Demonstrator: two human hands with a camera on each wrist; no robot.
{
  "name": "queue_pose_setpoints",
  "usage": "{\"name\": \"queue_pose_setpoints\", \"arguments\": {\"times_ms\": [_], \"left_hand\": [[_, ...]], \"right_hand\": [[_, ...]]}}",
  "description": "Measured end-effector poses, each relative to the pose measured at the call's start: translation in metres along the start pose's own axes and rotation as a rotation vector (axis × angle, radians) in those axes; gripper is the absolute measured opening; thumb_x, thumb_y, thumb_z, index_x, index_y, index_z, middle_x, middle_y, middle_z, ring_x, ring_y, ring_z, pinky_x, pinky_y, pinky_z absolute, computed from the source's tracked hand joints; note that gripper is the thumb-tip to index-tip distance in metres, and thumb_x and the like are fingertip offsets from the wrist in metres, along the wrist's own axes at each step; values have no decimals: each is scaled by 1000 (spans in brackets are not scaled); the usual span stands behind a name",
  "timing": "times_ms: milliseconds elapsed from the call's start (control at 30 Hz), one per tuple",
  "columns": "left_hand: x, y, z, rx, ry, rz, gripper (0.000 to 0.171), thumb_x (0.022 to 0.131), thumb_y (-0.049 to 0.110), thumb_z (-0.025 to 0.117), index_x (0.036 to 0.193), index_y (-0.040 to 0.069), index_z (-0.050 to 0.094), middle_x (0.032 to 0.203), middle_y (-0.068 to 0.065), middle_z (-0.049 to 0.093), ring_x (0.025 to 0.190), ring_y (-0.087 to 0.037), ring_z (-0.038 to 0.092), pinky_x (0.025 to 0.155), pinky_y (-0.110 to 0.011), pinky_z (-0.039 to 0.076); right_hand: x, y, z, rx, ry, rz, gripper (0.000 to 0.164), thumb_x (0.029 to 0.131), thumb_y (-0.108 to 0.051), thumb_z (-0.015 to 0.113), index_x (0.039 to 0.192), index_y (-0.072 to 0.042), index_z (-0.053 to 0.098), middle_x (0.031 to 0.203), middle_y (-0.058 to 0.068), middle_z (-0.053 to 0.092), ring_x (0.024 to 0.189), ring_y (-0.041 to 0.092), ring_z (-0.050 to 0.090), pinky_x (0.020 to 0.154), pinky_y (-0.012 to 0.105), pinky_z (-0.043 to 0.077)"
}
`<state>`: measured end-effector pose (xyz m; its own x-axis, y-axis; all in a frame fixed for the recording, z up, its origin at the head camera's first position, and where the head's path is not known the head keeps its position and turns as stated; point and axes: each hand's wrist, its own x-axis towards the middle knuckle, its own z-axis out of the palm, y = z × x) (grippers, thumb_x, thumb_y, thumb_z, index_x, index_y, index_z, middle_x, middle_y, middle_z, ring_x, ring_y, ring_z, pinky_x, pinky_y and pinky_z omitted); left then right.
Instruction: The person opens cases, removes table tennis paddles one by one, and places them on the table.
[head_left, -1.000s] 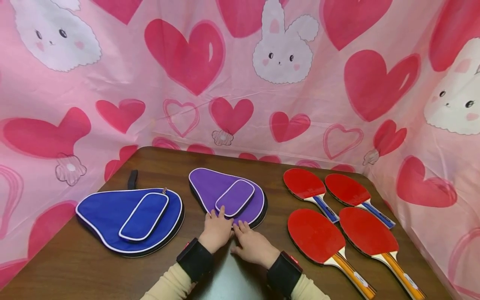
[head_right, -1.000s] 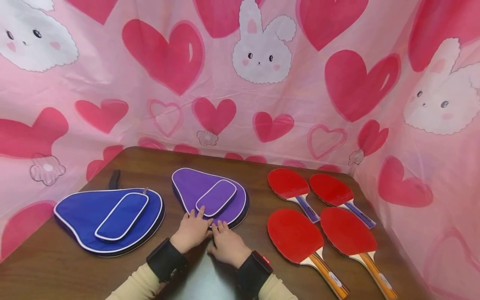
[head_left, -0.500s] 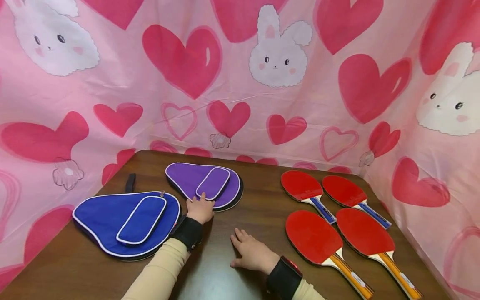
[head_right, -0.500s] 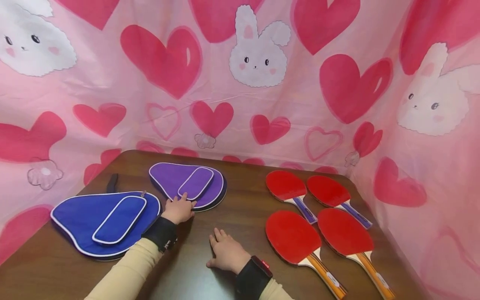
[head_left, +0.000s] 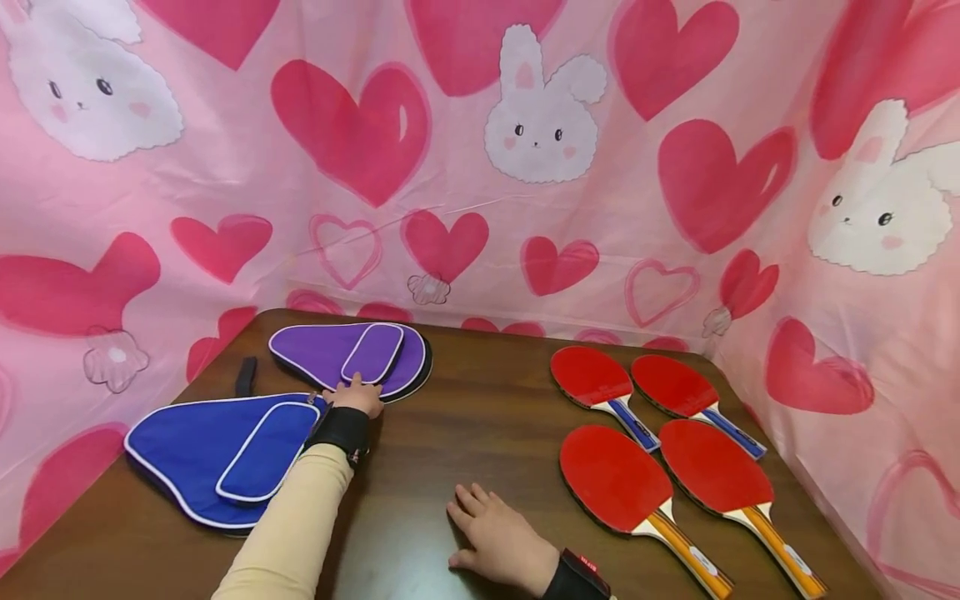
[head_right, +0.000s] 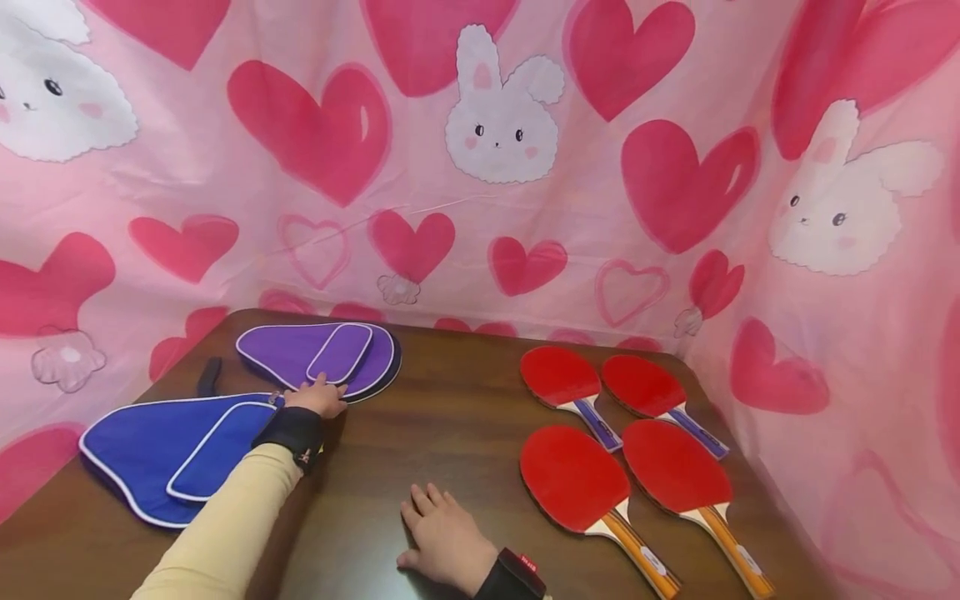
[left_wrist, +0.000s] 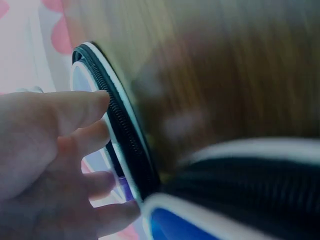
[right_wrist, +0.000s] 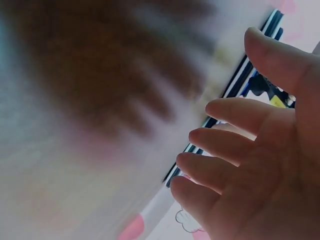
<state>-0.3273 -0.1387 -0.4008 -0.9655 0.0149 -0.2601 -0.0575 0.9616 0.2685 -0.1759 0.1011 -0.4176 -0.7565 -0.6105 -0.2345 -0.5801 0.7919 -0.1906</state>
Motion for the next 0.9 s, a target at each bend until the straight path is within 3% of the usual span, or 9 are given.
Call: {"name": "queue_pose_setpoints", "arguments": {"times_ms": [400,633,700,800,900], "left_hand": [[-12,-26,-22,-66,18,-63,52,95,14,46,142,-6,37,147,-40,16,133,-62,18,104,-72,11],[-6,-33,-19,-89,23,-82,54,95,15,46,143,-6,35,147,-40,14,133,-62,14,104,-71,7],[-1,-35,-17,-109,35,-71,53,95,16,46,143,-6,36,147,-40,14,133,-62,14,104,-72,8],[4,-37,-18,-138,94,-42,48,94,16,47,136,-8,45,143,-39,26,130,-61,25,103,-72,13],[5,-33,-20,-174,275,18,40,92,12,47,125,-9,57,133,-35,44,121,-57,42,99,-70,26]], "right_hand": [[-13,10,-2,108,-32,45,61,90,-44,65,141,-14,53,149,7,42,140,27,32,107,43,35],[-15,17,-2,138,-3,52,60,91,-43,65,139,-10,54,147,9,44,139,29,34,108,44,34],[-17,20,-2,157,46,36,57,91,-39,66,137,-8,56,145,13,47,137,32,37,107,46,35],[-20,27,-4,201,179,20,49,91,-32,68,131,-4,60,137,17,54,129,35,47,101,48,40],[-22,35,-9,264,379,49,36,92,-22,68,121,-1,66,123,16,63,115,33,59,92,48,47]]}}
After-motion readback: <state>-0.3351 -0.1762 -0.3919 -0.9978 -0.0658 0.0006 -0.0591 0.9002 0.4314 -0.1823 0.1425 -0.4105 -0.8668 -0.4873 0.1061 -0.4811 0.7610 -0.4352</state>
